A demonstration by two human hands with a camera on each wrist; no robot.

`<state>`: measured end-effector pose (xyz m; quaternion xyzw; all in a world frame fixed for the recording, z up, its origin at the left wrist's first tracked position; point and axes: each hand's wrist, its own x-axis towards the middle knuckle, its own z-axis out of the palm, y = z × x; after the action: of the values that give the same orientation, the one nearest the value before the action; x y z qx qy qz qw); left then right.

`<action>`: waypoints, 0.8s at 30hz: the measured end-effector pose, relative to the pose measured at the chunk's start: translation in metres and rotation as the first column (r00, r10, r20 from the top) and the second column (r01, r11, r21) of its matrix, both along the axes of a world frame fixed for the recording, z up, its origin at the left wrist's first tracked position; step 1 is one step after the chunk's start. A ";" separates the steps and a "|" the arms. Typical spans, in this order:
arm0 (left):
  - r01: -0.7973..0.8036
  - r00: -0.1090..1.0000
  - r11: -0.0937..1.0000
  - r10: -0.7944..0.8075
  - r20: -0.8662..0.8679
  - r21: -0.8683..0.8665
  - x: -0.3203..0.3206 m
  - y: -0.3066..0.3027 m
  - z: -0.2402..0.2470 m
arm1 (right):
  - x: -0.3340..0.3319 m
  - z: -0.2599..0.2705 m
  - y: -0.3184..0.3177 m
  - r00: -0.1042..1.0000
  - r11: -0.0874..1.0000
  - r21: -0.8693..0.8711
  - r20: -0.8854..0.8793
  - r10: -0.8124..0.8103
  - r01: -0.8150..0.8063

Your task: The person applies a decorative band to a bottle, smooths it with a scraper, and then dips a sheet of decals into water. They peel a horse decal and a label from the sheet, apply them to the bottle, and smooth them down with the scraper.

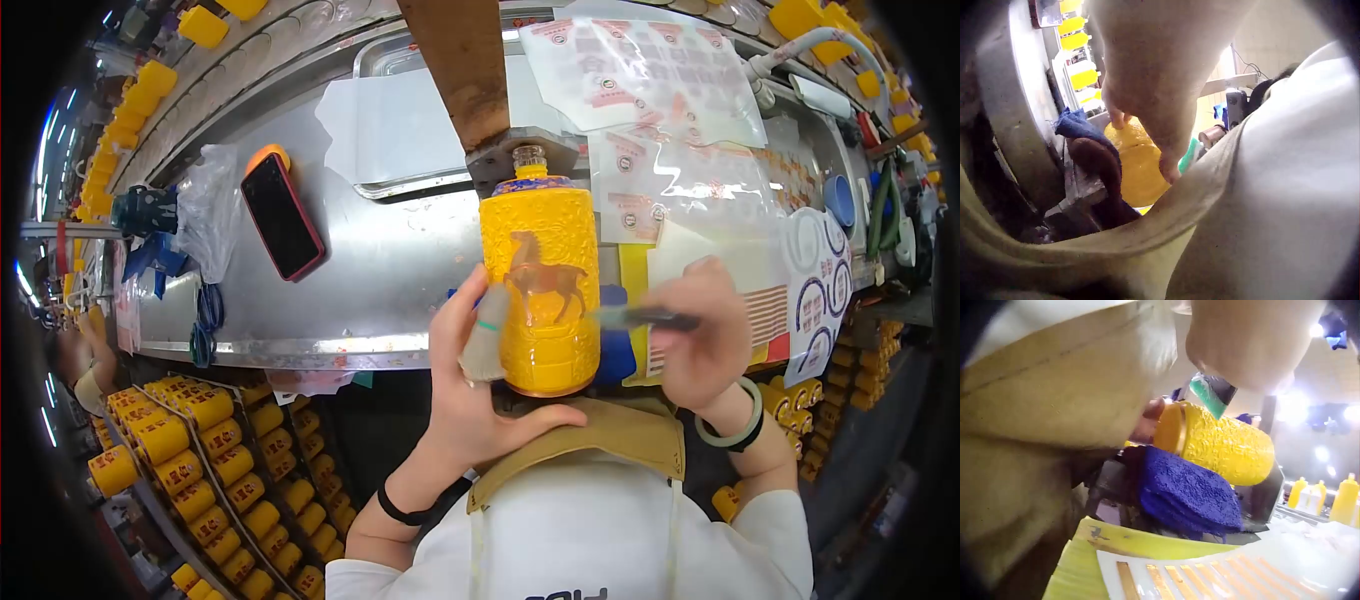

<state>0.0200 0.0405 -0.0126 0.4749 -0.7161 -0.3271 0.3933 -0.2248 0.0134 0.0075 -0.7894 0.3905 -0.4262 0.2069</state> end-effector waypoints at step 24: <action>0.007 0.835 0.988 0.080 0.544 -0.156 -0.024 -0.001 0.033 | 0.026 -0.022 0.012 0.696 0.796 0.512 0.442 -0.566 0.322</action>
<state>-0.0039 0.0390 0.0200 0.5311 -0.8121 -0.1144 0.2129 -0.1992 0.0257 -0.0145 -0.4424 0.5696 -0.5930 0.3579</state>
